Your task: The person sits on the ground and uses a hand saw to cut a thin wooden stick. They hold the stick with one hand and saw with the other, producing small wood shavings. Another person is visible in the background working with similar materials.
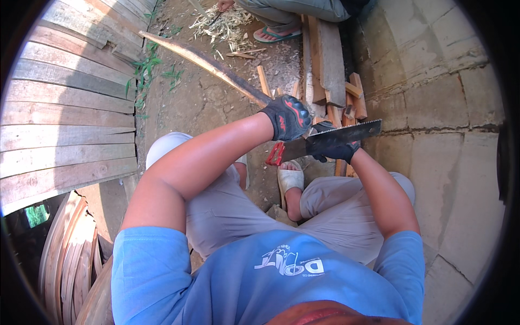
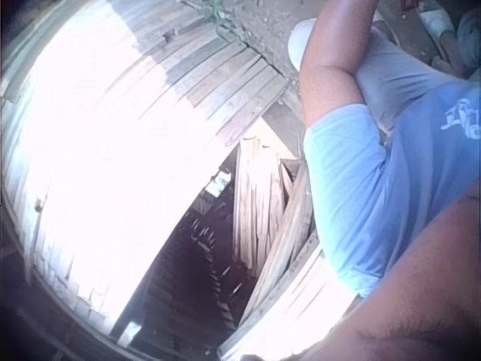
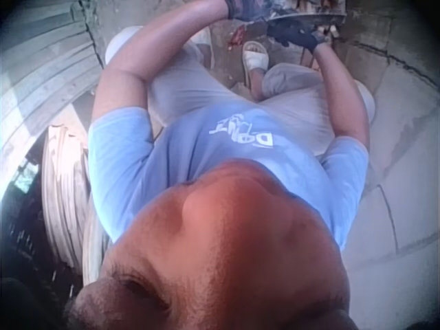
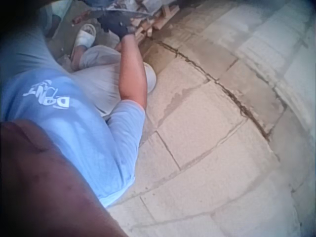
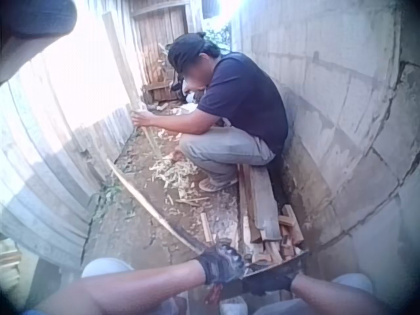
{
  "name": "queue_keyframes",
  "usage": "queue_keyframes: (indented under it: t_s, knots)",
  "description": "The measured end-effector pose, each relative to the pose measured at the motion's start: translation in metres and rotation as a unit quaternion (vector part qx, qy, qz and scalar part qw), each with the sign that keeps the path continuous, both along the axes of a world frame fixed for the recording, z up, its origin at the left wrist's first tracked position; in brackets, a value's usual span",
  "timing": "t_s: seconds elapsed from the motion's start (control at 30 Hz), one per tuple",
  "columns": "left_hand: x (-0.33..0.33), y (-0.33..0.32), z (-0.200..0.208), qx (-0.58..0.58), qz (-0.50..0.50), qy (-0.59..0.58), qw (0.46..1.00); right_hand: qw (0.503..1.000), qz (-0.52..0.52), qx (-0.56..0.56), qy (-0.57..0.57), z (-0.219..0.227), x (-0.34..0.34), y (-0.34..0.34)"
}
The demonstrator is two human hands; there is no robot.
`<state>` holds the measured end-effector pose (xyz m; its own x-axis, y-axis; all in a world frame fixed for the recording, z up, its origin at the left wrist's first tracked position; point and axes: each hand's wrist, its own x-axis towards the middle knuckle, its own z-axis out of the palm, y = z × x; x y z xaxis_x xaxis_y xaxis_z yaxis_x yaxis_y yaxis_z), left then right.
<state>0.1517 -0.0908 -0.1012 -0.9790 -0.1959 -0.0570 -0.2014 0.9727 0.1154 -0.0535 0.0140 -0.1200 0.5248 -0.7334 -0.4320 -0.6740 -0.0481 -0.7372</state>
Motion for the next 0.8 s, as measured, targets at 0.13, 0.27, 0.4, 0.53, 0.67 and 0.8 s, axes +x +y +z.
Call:
queue_keyframes:
  t_s: [0.13,0.27,0.4,0.53,0.67,0.8]
  knots:
    - [-0.001,-0.002,0.004,-0.003,0.0,-0.018,1.0,0.995,-0.063,0.002,-0.08,-0.015,-0.004,0.006]
    - [-0.002,-0.004,0.007,0.0,-0.001,-0.03,1.0,0.994,-0.054,-0.067,-0.07,-0.014,-0.007,0.008]
    - [-0.002,-0.005,0.005,0.0,-0.011,-0.031,0.999,0.99,-0.025,-0.136,-0.01,-0.008,-0.002,0.007]
    - [-0.004,-0.007,0.003,0.015,-0.002,-0.043,0.999,0.982,-0.057,-0.158,-0.09,-0.016,-0.004,0.01]
    - [-0.005,-0.007,0.002,0.022,-0.001,-0.052,0.998,0.963,-0.005,-0.262,-0.058,-0.031,-0.007,0.01]
    - [-0.002,-0.008,-0.006,0.016,0.0,-0.06,0.998,0.966,0.002,-0.255,0.043,-0.037,0.003,0.009]
